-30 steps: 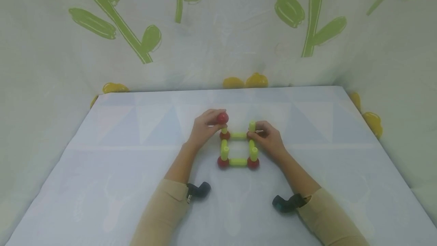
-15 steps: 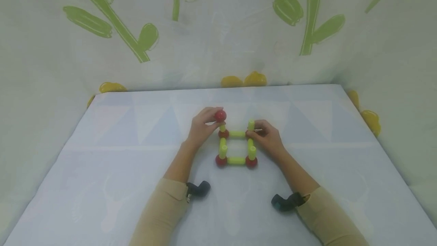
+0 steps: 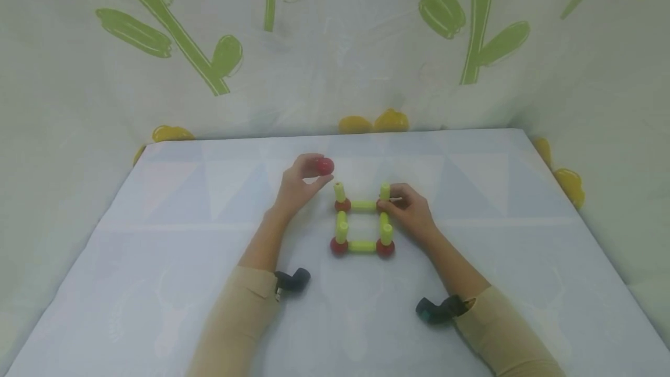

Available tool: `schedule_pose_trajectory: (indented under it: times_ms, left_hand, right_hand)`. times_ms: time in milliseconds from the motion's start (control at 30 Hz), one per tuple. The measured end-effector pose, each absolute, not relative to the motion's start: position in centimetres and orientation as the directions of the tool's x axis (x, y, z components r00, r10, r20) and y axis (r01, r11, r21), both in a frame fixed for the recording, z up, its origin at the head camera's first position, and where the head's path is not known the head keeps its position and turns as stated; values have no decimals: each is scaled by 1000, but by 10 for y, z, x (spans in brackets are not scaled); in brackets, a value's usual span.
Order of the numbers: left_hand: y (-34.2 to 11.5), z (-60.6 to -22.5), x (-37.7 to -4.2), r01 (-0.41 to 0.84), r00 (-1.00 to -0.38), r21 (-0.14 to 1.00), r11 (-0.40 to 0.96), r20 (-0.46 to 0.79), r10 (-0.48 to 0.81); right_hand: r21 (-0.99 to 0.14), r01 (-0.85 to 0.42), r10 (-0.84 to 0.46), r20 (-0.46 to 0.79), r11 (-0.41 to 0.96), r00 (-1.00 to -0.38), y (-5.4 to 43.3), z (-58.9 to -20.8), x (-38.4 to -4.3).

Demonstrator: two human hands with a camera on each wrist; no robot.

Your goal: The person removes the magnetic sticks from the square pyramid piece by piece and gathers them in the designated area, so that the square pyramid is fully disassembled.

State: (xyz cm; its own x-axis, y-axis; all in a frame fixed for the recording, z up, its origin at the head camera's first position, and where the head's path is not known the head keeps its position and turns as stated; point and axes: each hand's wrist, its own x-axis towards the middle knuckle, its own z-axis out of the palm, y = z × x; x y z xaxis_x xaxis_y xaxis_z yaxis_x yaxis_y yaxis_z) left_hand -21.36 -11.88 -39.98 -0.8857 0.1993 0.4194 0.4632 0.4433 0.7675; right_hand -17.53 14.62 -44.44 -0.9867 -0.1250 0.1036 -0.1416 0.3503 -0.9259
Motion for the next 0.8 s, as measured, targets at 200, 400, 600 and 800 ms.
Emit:
schedule_pose_trajectory:
  times_ms: [200, 400, 600, 800]
  left_hand:
    - [-132, -403, -229, 305, -952, 816, 490, 266, 151]
    - [-145, -413, -252, 190, -982, 812, 552, 147, 123]
    - [-154, -423, -269, 133, -990, 787, 602, 72, 124]
    - [-150, -435, -279, 87, -994, 746, 660, 24, 104]
  right_hand:
    - [-918, -140, -133, 97, 370, -986, 148, -443, -175]
    - [-915, -105, -127, 60, 389, -990, 148, -443, -175]
    - [-924, -90, -133, 43, 372, -990, 148, -444, -176]
    - [-919, -82, -128, 35, 384, -991, 149, -445, -176]
